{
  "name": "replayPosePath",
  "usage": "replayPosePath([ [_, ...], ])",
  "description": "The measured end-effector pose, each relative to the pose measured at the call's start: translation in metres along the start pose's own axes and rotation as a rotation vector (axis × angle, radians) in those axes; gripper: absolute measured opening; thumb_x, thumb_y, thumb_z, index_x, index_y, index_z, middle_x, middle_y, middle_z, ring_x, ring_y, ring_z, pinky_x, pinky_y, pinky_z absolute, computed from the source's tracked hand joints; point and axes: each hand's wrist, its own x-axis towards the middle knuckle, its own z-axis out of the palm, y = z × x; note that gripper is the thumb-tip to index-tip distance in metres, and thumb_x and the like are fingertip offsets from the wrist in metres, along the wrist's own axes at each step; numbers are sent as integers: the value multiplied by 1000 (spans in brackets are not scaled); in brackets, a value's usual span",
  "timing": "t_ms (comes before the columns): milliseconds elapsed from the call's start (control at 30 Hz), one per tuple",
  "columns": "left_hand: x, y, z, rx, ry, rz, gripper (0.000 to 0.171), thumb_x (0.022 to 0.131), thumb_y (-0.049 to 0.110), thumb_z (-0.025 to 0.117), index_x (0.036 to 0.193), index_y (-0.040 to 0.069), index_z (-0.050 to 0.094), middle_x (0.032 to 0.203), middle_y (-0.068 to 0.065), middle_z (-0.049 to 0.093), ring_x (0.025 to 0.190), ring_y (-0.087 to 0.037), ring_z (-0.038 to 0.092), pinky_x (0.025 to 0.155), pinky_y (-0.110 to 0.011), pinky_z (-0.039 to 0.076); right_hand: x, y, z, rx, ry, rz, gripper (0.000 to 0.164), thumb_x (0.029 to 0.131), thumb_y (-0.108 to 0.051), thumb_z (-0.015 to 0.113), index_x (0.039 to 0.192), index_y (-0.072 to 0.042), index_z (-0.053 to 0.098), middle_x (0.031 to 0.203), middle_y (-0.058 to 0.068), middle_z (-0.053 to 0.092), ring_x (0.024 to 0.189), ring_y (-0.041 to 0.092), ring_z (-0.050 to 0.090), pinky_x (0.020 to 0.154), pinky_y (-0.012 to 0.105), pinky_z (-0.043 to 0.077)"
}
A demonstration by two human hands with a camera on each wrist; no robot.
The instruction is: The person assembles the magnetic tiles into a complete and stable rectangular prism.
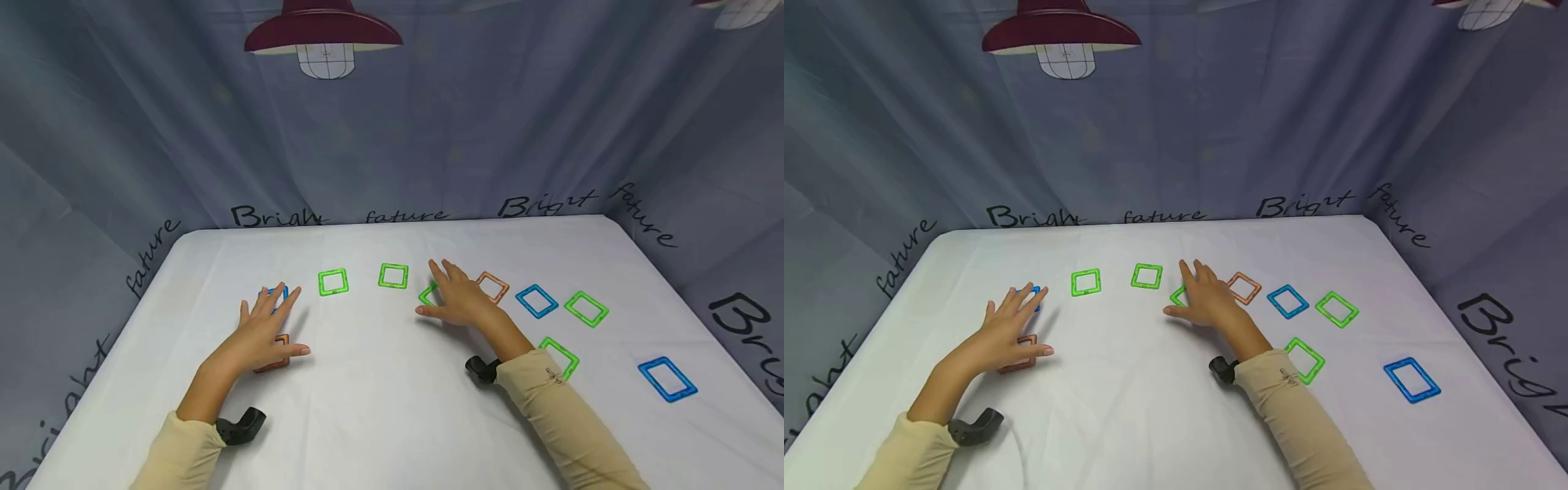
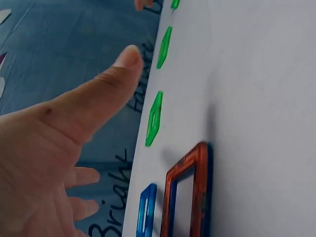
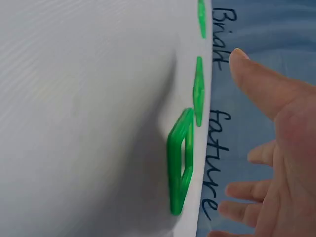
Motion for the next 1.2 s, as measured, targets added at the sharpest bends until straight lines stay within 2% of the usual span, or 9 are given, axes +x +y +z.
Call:
replayPosePath([
  [133,-6,-6,1,-25,1,-8,93,67,46,76,141,11,31,141,-21,29,133,-42,22,102,-70,9,1,0,3,30,-12,34,94,81,-58,57,147,-10,10,149,22,16,136,40,19,102,61,28],
  [200,-8,-8,1,-35,-4,-13,89,66,44,78,138,11,39,134,-19,36,126,-42,31,101,-67,20,0,0,5,41,-5,47,93,81,-57,57,147,-10,12,148,22,19,135,40,22,101,61,30],
  [300,-9,-8,-2,-53,-33,-37,86,62,44,80,134,12,44,127,-15,40,117,-38,40,94,-57,36,0,-1,8,31,32,44,90,82,-54,59,147,-9,15,145,22,25,131,41,28,99,60,34],
  [367,-10,-9,-3,-51,-57,-58,87,60,45,81,132,12,46,125,-13,41,113,-35,41,88,-51,42,0,-2,10,23,52,47,88,82,-51,61,146,-9,18,143,22,29,129,41,32,98,58,36],
  [533,-10,-13,-4,-41,-125,-85,84,58,42,83,129,11,50,124,-14,42,111,-32,42,88,-49,43,2,-3,14,6,64,82,86,80,-44,66,145,-8,22,140,21,35,124,41,35,98,55,37],
  [633,-10,-15,-4,-35,-139,-89,79,58,39,84,125,11,53,122,-14,43,109,-31,44,85,-47,45,4,-2,16,-11,64,89,85,80,-41,68,145,-8,24,139,20,36,123,41,35,98,54,37],
  [900,-11,-19,-4,-19,-116,-86,62,60,29,84,115,13,60,109,-7,48,100,-26,45,77,-42,46,10,-5,16,-41,54,77,82,81,-39,67,144,-8,26,137,20,39,122,40,37,98,52,37],
  [1200,-7,-16,3,-3,-77,-1,51,64,28,81,108,11,63,99,-2,53,97,-24,49,81,-41,46,11,-4,17,-77,58,70,73,83,-33,66,142,-7,31,132,20,45,120,39,40,99,50,37],
])
